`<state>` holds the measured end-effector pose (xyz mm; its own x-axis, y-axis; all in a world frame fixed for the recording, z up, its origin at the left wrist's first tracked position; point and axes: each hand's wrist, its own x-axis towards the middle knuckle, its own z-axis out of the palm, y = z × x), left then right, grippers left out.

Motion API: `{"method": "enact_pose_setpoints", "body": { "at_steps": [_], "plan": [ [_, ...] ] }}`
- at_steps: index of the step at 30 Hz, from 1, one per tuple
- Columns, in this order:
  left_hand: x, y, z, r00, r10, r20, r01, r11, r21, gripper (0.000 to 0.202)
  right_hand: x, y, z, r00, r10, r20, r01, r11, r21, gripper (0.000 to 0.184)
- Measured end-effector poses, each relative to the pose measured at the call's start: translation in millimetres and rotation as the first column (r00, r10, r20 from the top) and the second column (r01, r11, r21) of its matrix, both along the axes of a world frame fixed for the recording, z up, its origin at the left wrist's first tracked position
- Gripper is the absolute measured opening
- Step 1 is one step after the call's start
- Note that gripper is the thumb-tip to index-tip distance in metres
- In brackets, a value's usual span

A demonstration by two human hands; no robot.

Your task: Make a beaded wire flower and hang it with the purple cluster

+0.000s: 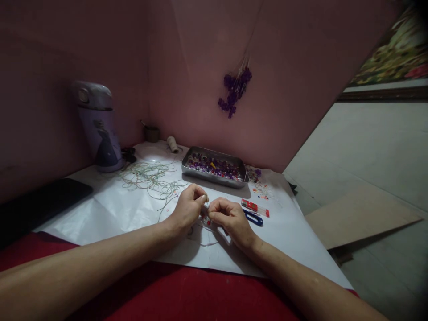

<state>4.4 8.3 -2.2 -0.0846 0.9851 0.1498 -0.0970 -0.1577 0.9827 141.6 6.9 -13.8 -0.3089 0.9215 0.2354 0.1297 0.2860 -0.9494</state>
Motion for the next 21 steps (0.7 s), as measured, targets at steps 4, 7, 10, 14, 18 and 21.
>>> {"method": "enact_pose_setpoints", "body": {
  "at_steps": [4,7,10,14,18,21],
  "plan": [
    [-0.4,-0.2,0.6,1.0,0.014,-0.01,-0.014,1.0,0.003,0.014,0.3,0.1,0.0,1.0,-0.001,0.003,0.001,1.0,-0.004,0.009],
    [-0.1,0.0,0.3,1.0,0.015,-0.003,-0.015,1.0,-0.002,0.013,0.4,0.4,-0.4,1.0,0.001,0.0,-0.001,1.0,-0.006,0.008],
    [-0.2,-0.5,-0.3,1.0,0.015,0.019,-0.015,1.0,-0.004,0.013,0.1,0.0,0.1,1.0,-0.015,0.001,0.015,1.0,-0.003,0.009],
    [-1.7,-2.8,-0.9,0.999,-0.036,0.032,0.036,0.999,0.001,0.012,-1.6,-1.2,2.5,0.996,-0.076,-0.035,0.074,0.996,-0.052,0.015],
    [-3.4,-3.8,-2.0,0.996,-0.082,-0.041,0.084,0.996,0.034,0.013,-3.1,0.0,1.8,0.99,-0.027,-0.141,0.011,0.994,-0.112,0.03],
    [-3.7,-2.9,-3.0,0.993,-0.103,-0.056,0.105,0.994,0.042,0.013,-2.9,2.1,-0.6,0.985,-0.018,-0.17,-0.003,0.993,-0.121,0.027]
  ]
}}
